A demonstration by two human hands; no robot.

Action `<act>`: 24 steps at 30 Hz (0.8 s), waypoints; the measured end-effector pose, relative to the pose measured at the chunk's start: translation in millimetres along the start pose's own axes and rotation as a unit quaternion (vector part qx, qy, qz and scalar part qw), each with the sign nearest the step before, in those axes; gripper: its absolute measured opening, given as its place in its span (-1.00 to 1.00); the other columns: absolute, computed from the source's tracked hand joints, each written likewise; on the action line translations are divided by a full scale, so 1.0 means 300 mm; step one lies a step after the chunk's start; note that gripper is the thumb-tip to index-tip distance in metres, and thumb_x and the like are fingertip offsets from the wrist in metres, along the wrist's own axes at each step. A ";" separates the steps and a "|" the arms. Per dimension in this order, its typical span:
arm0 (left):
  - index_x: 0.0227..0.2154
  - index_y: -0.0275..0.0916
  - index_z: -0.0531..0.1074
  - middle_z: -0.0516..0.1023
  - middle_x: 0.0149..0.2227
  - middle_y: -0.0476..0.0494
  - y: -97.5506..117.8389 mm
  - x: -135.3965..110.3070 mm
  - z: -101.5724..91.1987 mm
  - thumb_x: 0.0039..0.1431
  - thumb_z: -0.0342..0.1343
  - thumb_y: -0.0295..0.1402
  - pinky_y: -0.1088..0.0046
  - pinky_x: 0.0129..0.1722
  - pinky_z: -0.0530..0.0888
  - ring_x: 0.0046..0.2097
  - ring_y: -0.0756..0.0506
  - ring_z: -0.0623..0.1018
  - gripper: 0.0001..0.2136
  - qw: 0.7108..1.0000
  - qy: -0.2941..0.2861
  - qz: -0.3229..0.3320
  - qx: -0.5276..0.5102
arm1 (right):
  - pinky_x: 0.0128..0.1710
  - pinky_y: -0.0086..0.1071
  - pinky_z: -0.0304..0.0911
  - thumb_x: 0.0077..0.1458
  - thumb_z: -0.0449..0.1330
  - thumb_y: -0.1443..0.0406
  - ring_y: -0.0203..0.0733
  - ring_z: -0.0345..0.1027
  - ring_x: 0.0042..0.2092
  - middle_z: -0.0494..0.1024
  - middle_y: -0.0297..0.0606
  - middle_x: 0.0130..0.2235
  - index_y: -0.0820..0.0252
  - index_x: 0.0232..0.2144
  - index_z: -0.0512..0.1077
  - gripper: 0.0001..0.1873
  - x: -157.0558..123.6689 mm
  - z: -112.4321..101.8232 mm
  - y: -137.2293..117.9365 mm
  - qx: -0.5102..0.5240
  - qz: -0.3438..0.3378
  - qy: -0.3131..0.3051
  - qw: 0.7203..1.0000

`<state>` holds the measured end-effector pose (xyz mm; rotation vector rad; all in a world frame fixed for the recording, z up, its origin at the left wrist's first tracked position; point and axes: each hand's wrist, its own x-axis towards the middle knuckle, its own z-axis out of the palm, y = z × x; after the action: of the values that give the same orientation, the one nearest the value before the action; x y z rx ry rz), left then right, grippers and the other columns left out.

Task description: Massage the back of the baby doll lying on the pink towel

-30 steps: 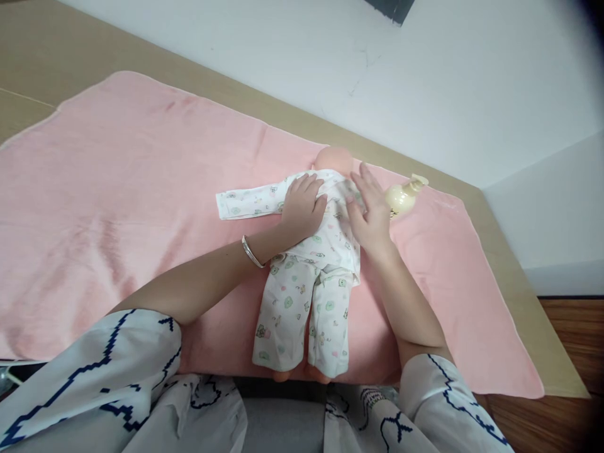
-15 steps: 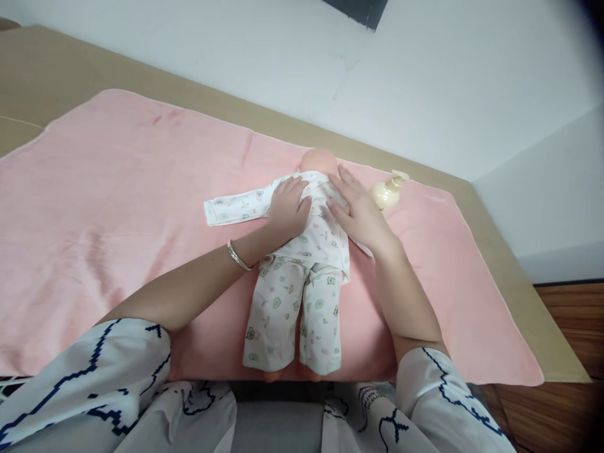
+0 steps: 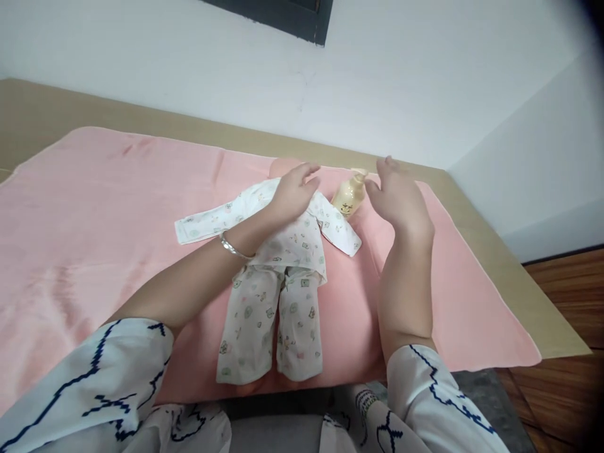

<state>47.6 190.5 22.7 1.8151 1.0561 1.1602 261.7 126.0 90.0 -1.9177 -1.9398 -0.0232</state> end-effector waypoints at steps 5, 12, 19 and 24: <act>0.36 -0.23 0.17 0.37 0.33 -0.35 0.147 0.093 0.103 0.41 -0.29 0.00 0.04 0.34 0.32 0.37 -0.29 0.38 -0.39 0.882 -0.071 -0.220 -0.412 | 0.49 0.11 -0.13 0.29 -0.09 0.36 0.12 -0.09 0.50 0.15 0.12 0.45 0.45 0.35 0.19 -0.39 0.025 0.054 -0.037 -0.008 -0.040 -0.039 0.998; 0.47 -0.26 -0.08 0.12 0.46 -0.37 0.202 0.124 0.096 0.40 -0.21 -0.01 0.15 0.36 0.31 0.46 -0.25 0.21 -0.30 0.737 -0.035 -0.315 -0.597 | 0.35 -0.04 0.12 0.19 -0.13 0.49 0.06 0.26 0.33 0.42 0.15 0.27 0.41 0.17 0.36 -0.45 0.047 0.115 -0.049 0.010 -0.068 0.008 0.998; 0.47 -0.30 -0.08 0.11 0.46 -0.38 0.202 0.124 0.092 0.39 -0.15 -0.05 0.23 0.32 0.36 0.46 -0.23 0.20 -0.29 0.688 -0.043 -0.332 -0.644 | 0.03 -0.10 0.32 0.12 -0.10 0.48 0.04 0.44 -0.06 0.60 0.00 -0.12 0.20 -0.20 0.45 -0.64 0.066 0.159 -0.063 -0.044 -0.049 0.079 0.995; 0.47 -0.29 -0.07 0.05 0.49 -0.37 0.192 0.064 0.028 0.36 -0.12 -0.09 0.25 0.34 0.33 0.49 -0.22 0.10 -0.29 0.698 -0.036 -0.376 -0.609 | 0.20 0.02 0.24 0.11 -0.08 0.49 0.10 0.44 0.02 0.59 0.06 -0.04 0.28 -0.12 0.47 -0.59 0.056 0.174 -0.087 -0.097 -0.037 0.089 0.991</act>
<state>74.9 183.6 77.2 0.2786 0.5525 0.8434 222.8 156.1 54.1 -1.8902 -1.9465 -0.4046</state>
